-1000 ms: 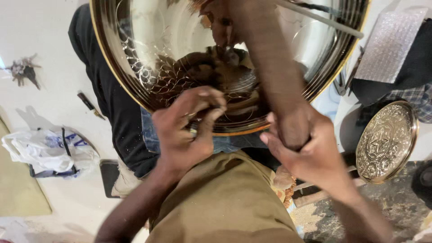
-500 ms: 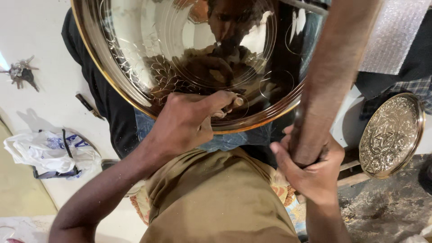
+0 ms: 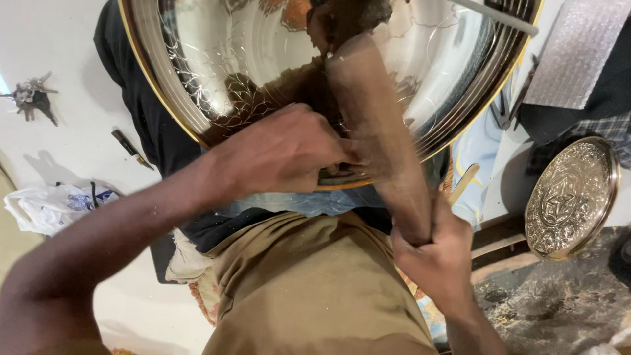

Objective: The person hammers a large round metal plate with a wooden mallet while holding a small metal tool against the surface. The person repeatedly strikes the plate to shape or emboss the metal.

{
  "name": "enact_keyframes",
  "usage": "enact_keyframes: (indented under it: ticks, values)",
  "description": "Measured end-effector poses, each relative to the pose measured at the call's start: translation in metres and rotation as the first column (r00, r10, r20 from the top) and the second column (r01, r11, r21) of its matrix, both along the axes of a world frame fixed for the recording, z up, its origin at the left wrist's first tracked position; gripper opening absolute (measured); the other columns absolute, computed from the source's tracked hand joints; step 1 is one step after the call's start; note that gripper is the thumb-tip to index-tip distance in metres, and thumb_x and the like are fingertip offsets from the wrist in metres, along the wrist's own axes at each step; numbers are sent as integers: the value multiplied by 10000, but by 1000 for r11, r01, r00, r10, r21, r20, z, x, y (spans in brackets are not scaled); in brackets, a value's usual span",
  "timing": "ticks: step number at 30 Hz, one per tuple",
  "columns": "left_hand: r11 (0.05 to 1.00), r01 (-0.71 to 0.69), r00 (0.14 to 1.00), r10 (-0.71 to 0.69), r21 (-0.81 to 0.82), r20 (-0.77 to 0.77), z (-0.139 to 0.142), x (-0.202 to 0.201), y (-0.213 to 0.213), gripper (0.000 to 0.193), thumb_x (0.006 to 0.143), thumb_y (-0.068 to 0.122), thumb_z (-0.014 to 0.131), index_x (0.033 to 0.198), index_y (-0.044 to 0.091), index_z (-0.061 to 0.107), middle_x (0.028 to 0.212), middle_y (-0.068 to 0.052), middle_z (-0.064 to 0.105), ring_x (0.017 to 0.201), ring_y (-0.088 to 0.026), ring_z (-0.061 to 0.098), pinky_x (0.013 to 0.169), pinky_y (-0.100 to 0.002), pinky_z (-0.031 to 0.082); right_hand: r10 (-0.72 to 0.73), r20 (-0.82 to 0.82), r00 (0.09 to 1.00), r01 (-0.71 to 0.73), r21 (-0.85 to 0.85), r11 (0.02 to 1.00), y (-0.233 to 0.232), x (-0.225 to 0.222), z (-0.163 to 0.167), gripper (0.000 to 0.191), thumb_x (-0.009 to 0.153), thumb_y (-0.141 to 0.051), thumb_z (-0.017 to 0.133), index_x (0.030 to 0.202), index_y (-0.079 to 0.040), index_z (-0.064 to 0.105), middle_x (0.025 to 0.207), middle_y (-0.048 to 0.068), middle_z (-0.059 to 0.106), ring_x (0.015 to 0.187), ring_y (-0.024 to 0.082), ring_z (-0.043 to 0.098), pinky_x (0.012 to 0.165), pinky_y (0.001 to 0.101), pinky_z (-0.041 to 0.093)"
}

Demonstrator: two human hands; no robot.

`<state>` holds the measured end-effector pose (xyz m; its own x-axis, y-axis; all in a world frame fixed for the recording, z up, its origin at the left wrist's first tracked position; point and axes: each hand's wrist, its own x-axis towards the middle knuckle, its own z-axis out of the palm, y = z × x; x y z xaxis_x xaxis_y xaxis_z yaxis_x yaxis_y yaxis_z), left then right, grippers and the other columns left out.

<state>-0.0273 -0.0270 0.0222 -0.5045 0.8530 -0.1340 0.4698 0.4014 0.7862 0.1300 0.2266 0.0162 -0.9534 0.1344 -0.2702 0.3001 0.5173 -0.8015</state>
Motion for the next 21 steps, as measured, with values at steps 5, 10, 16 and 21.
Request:
enact_keyframes:
  ticks: [5, 10, 16, 21]
  values:
    - [954, 153, 974, -101, 257, -205, -3, -12, 7, 355, 904, -63, 593, 1234, 53, 656, 702, -160, 634, 678, -331, 660, 659, -450, 510, 58, -200, 978, -41, 86, 995, -11, 22, -24, 326, 842, -28, 777, 1133, 14, 635, 911, 140, 738, 804, 174, 721, 731, 318, 568]
    - [929, 341, 940, -341, 145, -25, -5, -31, 15, 213, 832, 100, 736, 1041, 121, 700, 759, -88, 641, 718, -311, 642, 610, -439, 473, 80, -215, 973, -35, 204, 978, -4, 40, -50, 223, 777, -22, 768, 940, 9, 619, 741, 133, 655, 631, 250, 673, 603, 331, 523]
    - [726, 286, 957, -249, 625, -148, -5, -37, 8, 281, 751, 18, 684, 1033, 24, 675, 853, -119, 632, 806, -331, 606, 721, -444, 483, 166, -260, 951, -99, 252, 963, 6, 45, -62, 219, 746, -70, 757, 874, 11, 599, 668, 152, 601, 570, 332, 603, 555, 391, 472]
    - [860, 500, 865, -489, 102, -114, -4, -39, 16, 87, 825, 90, 721, 907, 110, 703, 750, -50, 624, 810, -275, 633, 721, -452, 481, 249, -283, 926, -141, 352, 925, 1, 43, -64, 172, 826, 14, 726, 944, -33, 610, 737, 138, 631, 645, 320, 644, 613, 384, 498]
